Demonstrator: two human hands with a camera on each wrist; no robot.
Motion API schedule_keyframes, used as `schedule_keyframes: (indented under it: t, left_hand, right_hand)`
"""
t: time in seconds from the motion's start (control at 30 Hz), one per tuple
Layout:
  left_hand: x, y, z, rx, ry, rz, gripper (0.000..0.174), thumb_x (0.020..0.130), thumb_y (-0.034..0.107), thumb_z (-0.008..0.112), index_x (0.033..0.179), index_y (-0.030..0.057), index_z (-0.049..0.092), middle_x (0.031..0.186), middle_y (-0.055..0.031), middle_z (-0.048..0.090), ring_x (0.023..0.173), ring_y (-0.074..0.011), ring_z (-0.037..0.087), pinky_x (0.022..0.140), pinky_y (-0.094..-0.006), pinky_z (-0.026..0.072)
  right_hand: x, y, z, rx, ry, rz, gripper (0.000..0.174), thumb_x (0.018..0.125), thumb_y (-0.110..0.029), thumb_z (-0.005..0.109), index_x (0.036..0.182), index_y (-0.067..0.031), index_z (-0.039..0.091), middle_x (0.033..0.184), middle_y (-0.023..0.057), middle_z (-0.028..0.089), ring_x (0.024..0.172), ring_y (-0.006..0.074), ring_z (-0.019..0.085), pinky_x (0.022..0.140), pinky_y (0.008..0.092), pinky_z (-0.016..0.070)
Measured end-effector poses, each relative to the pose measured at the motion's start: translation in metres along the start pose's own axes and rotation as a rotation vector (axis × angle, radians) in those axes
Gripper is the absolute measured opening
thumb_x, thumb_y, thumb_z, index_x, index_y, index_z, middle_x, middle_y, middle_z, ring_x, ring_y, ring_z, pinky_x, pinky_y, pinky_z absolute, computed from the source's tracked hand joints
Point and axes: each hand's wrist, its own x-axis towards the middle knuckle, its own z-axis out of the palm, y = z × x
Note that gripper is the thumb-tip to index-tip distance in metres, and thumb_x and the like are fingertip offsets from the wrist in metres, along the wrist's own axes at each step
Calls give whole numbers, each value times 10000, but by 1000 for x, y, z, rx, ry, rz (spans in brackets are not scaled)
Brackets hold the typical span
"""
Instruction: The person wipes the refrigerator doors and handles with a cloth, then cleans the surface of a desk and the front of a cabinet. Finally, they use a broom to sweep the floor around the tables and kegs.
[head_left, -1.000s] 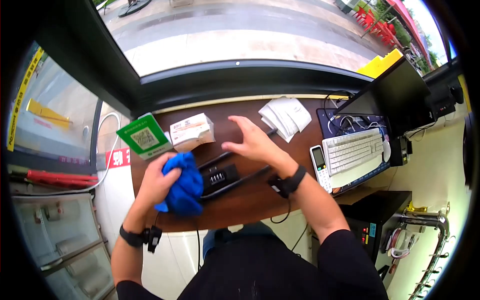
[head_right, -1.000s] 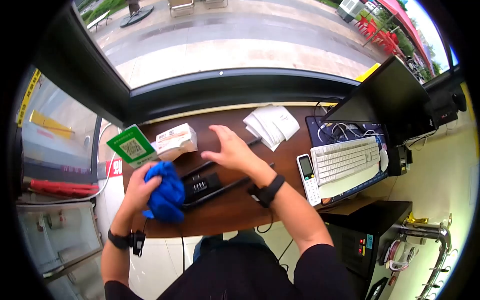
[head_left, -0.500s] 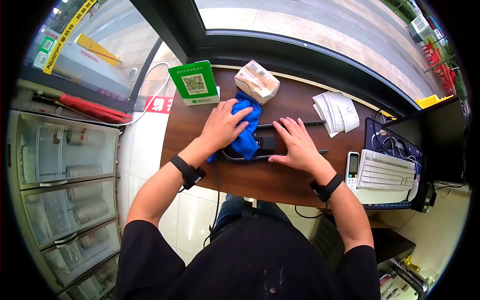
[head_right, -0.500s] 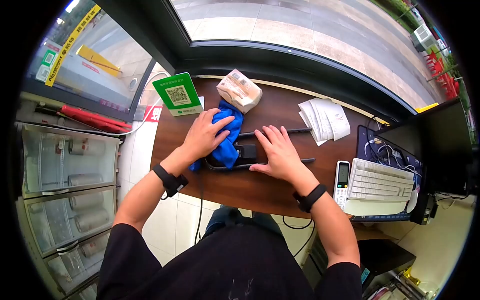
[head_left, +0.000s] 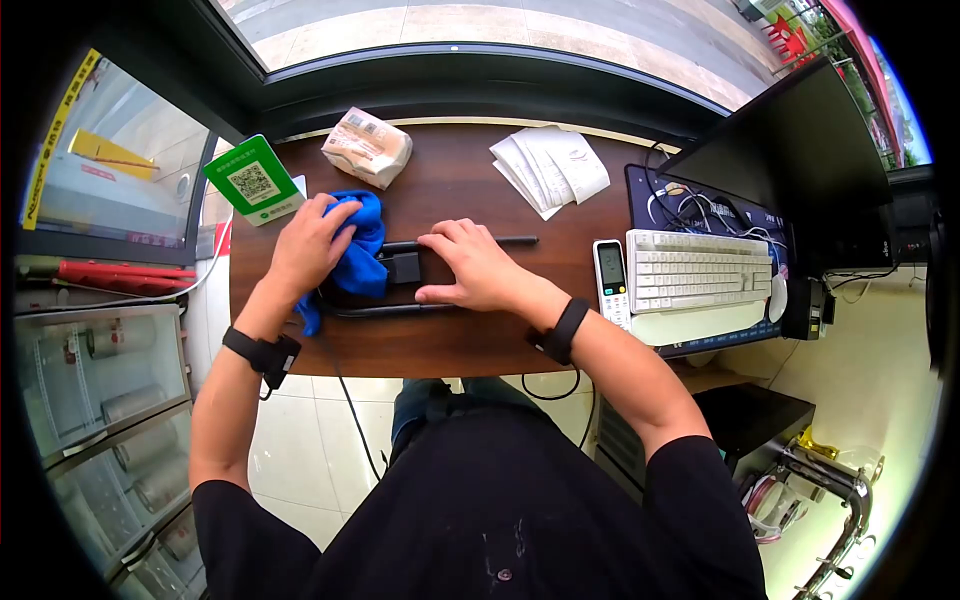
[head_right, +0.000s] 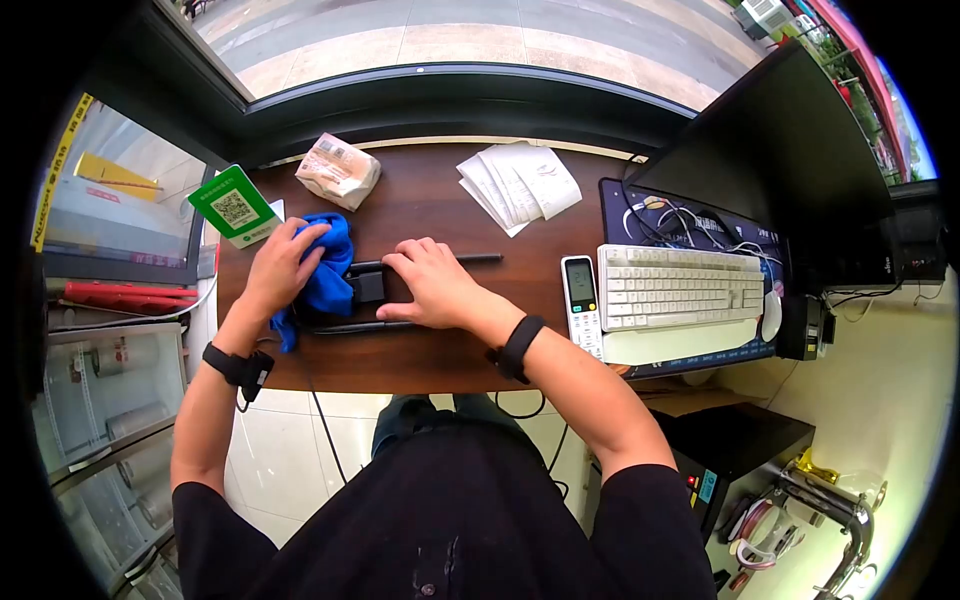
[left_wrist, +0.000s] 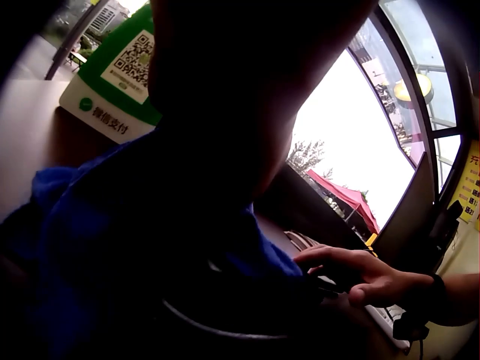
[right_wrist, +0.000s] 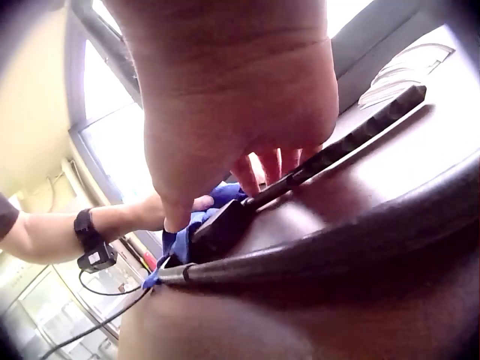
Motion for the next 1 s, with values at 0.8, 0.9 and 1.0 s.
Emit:
schedule_keyframes:
  t: [0.8,0.9,1.0]
  left_hand:
    - [-49,20,21,-242,-105,157,960,589,393,828,1359,48,370,1432,-203,282,1233,-372,384,1051,-449,321]
    - [-65,4,16,-256,-113,114,907,580,374,831,1317,48,414,1389,-181,332,1199,-365,409,1023,-440,354]
    - [-72,-16,0,-258,-157,134,897,560,359,827,1300,43,430,1260,-159,444,1146,-350,447,996,-420,382]
  right_hand:
    - [40,29,2,-316,254,81,407,817,-177,611,1194,-35,557,1307,257,458,1208,402,443,1046,445,344]
    - [36,25,2,-410,273,177,428,826,-198,611,1217,-37,543,1314,246,435,1180,402,434,998,453,370]
    - [42,11,12,-386,311,333,467,825,-245,623,1236,-44,531,1323,228,409,1157,393,414,946,454,384]
